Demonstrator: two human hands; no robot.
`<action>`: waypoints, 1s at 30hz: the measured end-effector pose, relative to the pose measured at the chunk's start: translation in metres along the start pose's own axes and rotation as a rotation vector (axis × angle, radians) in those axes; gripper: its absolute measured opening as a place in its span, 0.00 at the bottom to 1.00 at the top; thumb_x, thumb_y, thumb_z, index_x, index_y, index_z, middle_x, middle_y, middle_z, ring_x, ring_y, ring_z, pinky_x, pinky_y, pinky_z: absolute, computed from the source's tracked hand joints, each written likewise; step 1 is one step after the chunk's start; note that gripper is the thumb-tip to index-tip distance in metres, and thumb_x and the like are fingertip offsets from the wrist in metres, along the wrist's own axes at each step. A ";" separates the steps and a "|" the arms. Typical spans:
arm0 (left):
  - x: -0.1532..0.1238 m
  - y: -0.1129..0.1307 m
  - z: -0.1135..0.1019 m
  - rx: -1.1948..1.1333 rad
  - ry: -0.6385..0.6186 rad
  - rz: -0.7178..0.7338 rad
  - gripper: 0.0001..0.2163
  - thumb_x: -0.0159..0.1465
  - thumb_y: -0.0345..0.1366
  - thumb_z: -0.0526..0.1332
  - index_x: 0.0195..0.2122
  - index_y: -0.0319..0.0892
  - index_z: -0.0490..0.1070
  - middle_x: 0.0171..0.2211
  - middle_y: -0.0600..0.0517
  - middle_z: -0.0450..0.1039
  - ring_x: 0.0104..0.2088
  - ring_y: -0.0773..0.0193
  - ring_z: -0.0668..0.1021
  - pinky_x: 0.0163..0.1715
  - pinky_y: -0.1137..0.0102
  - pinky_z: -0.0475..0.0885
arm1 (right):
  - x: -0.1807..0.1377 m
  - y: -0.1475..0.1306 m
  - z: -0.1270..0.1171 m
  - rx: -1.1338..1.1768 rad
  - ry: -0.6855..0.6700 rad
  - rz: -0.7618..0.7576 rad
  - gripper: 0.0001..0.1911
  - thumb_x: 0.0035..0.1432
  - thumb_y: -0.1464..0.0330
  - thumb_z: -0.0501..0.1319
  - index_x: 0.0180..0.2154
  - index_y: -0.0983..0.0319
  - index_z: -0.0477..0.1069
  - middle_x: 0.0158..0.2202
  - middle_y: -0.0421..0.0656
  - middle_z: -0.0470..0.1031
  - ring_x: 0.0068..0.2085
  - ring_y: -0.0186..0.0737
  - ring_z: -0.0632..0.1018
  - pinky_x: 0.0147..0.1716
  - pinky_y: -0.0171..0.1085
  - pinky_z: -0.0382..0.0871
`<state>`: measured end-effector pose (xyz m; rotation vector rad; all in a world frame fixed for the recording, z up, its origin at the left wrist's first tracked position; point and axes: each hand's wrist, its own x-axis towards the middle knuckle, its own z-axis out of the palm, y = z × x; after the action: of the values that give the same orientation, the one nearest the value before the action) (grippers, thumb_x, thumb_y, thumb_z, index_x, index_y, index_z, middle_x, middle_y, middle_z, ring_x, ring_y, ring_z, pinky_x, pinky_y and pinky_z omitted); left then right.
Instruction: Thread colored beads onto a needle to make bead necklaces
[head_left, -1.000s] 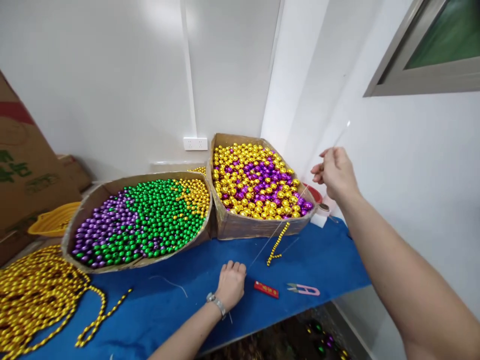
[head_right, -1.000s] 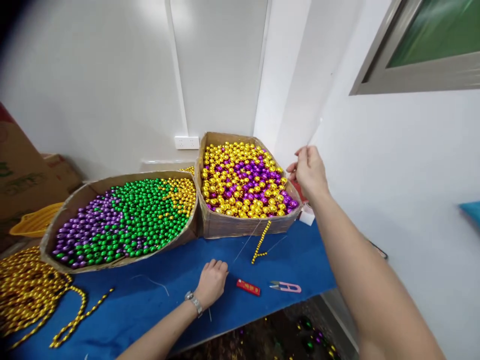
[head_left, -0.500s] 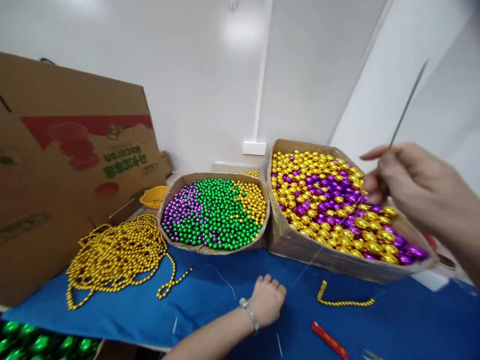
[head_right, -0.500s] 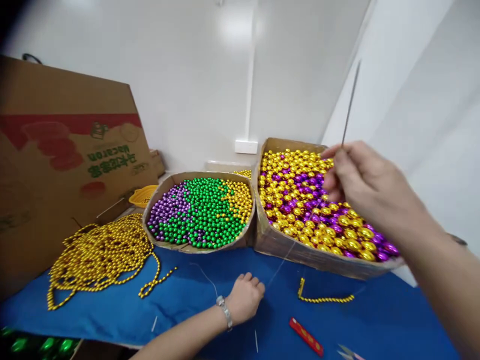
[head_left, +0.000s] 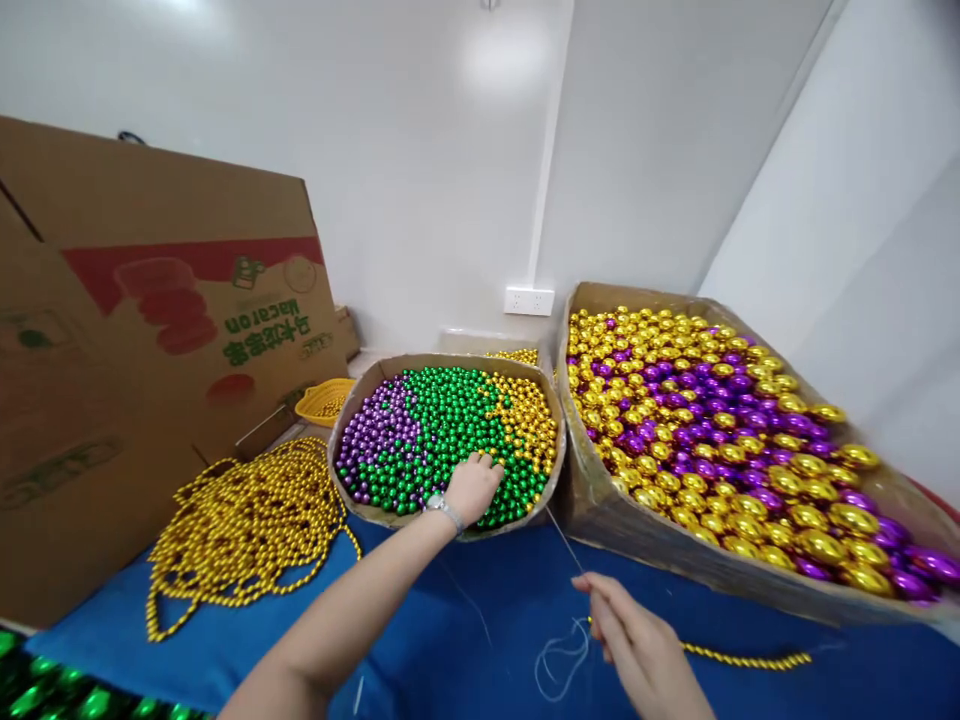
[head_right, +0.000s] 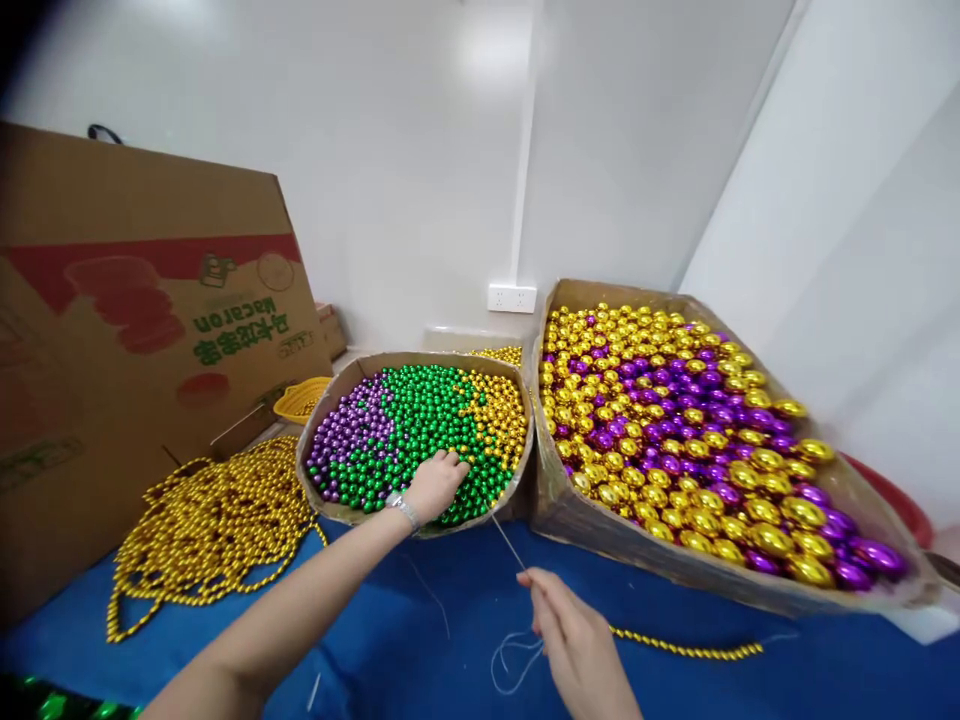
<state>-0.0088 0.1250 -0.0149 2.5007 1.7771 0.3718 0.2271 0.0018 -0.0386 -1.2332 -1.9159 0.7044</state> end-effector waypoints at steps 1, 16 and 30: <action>0.005 -0.003 0.004 -0.012 -0.007 0.006 0.09 0.61 0.25 0.51 0.35 0.40 0.70 0.36 0.44 0.70 0.42 0.54 0.70 0.35 0.65 0.67 | -0.002 0.003 0.004 -0.008 0.021 -0.024 0.17 0.64 0.61 0.46 0.44 0.58 0.70 0.21 0.37 0.72 0.21 0.32 0.75 0.22 0.26 0.70; -0.035 0.012 -0.008 -1.507 -0.035 -0.239 0.13 0.60 0.41 0.59 0.43 0.40 0.68 0.33 0.49 0.71 0.30 0.66 0.75 0.26 0.74 0.67 | -0.008 0.011 0.007 -0.349 0.240 -0.318 0.14 0.64 0.67 0.50 0.44 0.60 0.71 0.39 0.43 0.79 0.38 0.37 0.81 0.38 0.29 0.75; -0.061 0.035 -0.019 -1.659 0.033 -0.242 0.11 0.55 0.39 0.66 0.37 0.40 0.74 0.30 0.52 0.68 0.29 0.68 0.71 0.26 0.74 0.67 | -0.014 -0.003 0.010 -0.710 0.313 -0.353 0.20 0.66 0.67 0.44 0.40 0.60 0.74 0.26 0.41 0.78 0.25 0.35 0.79 0.24 0.29 0.72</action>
<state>0.0008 0.0543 -0.0004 1.0555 0.8821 1.1802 0.2208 -0.0124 -0.0465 -1.2505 -2.0928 -0.3746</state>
